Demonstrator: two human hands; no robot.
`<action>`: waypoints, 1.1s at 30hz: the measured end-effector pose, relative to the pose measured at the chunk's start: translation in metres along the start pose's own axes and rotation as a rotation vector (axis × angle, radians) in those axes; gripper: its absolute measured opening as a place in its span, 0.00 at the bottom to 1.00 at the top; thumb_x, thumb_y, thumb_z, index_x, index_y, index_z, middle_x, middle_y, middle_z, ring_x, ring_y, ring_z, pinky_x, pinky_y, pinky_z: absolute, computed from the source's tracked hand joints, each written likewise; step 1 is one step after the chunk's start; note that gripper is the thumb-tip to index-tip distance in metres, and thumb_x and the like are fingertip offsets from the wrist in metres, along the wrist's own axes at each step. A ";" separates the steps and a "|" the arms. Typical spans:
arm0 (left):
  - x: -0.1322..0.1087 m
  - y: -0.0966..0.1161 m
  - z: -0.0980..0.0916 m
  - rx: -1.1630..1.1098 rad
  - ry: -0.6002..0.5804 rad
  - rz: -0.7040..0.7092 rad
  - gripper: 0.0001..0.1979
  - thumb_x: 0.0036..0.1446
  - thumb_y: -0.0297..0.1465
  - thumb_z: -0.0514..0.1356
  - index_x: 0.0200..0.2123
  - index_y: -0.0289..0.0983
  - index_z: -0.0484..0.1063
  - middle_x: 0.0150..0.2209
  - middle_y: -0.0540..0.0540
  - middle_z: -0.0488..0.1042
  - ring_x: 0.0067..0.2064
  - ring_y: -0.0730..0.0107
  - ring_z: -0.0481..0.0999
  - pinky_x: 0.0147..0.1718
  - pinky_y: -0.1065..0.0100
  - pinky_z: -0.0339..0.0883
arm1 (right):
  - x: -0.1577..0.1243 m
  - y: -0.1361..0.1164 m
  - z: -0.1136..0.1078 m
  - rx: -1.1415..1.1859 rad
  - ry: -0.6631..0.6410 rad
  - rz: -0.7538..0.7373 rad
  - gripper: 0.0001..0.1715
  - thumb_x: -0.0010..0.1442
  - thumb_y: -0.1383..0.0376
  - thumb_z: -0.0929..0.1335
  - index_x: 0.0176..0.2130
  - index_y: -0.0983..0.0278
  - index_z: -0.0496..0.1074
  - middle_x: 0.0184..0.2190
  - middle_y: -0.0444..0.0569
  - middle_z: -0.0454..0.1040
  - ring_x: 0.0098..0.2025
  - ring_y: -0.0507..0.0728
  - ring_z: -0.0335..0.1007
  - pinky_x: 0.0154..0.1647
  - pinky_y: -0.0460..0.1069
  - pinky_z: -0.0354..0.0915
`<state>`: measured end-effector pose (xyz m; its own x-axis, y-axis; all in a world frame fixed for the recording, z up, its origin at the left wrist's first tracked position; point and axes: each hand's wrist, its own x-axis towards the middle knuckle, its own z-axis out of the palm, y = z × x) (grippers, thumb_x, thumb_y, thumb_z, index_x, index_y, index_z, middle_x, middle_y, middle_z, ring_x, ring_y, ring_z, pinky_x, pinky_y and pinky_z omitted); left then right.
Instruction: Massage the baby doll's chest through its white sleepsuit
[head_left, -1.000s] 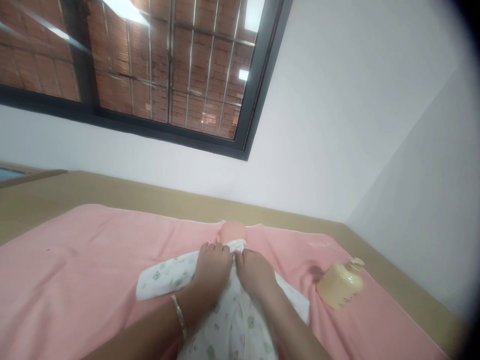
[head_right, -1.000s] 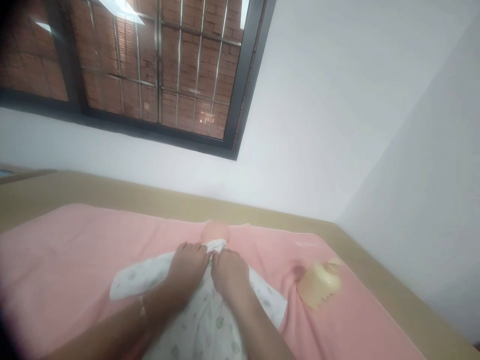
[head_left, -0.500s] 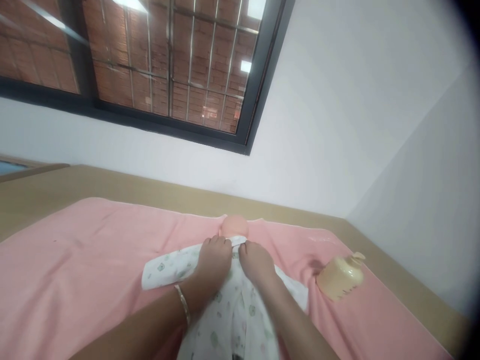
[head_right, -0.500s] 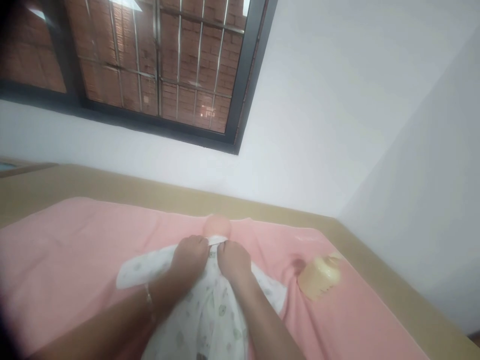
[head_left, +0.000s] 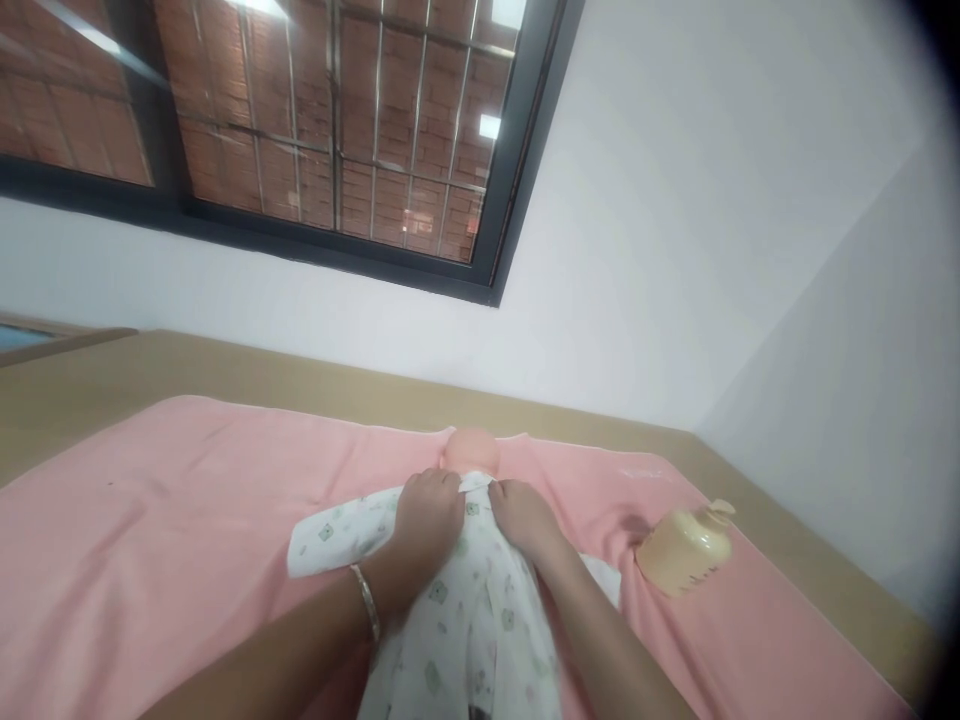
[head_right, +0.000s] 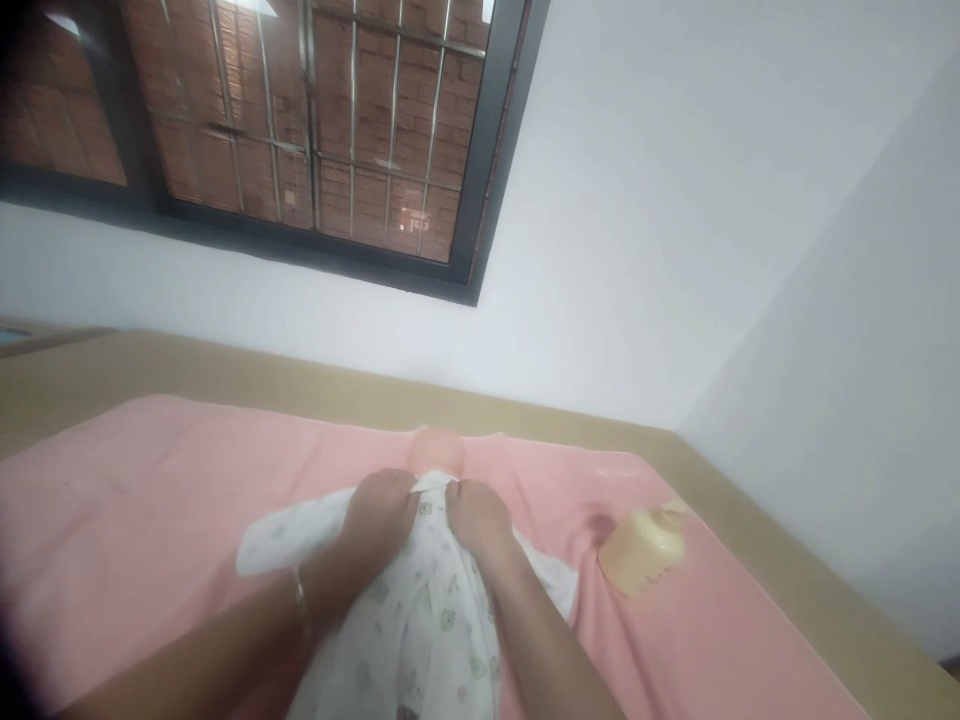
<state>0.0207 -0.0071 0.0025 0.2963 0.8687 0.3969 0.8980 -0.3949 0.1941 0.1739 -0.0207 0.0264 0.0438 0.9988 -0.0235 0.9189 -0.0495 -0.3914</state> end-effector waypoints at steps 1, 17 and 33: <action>0.000 -0.001 0.000 -0.022 0.009 -0.032 0.13 0.58 0.29 0.47 0.30 0.36 0.70 0.33 0.42 0.74 0.37 0.62 0.70 0.37 0.63 0.57 | 0.003 0.003 -0.001 0.026 -0.025 0.010 0.30 0.65 0.57 0.50 0.35 0.67 0.74 0.37 0.58 0.75 0.36 0.57 0.69 0.32 0.48 0.57; -0.001 -0.005 0.004 -0.127 0.029 -0.055 0.14 0.60 0.33 0.47 0.28 0.37 0.69 0.32 0.44 0.73 0.36 0.63 0.69 0.36 0.64 0.58 | 0.002 0.008 -0.003 0.067 -0.057 0.020 0.34 0.66 0.54 0.48 0.38 0.68 0.74 0.38 0.59 0.75 0.38 0.58 0.70 0.35 0.48 0.57; 0.003 -0.009 0.006 -0.211 -0.048 -0.092 0.16 0.60 0.37 0.46 0.32 0.37 0.70 0.33 0.44 0.74 0.36 0.63 0.70 0.37 0.63 0.60 | -0.001 0.007 -0.006 0.119 -0.098 -0.025 0.35 0.66 0.53 0.47 0.42 0.68 0.73 0.41 0.58 0.74 0.40 0.57 0.69 0.37 0.47 0.57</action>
<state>0.0153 0.0005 -0.0033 0.2356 0.9152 0.3269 0.8356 -0.3625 0.4128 0.1825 -0.0215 0.0298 -0.0227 0.9948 -0.0996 0.8659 -0.0303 -0.4994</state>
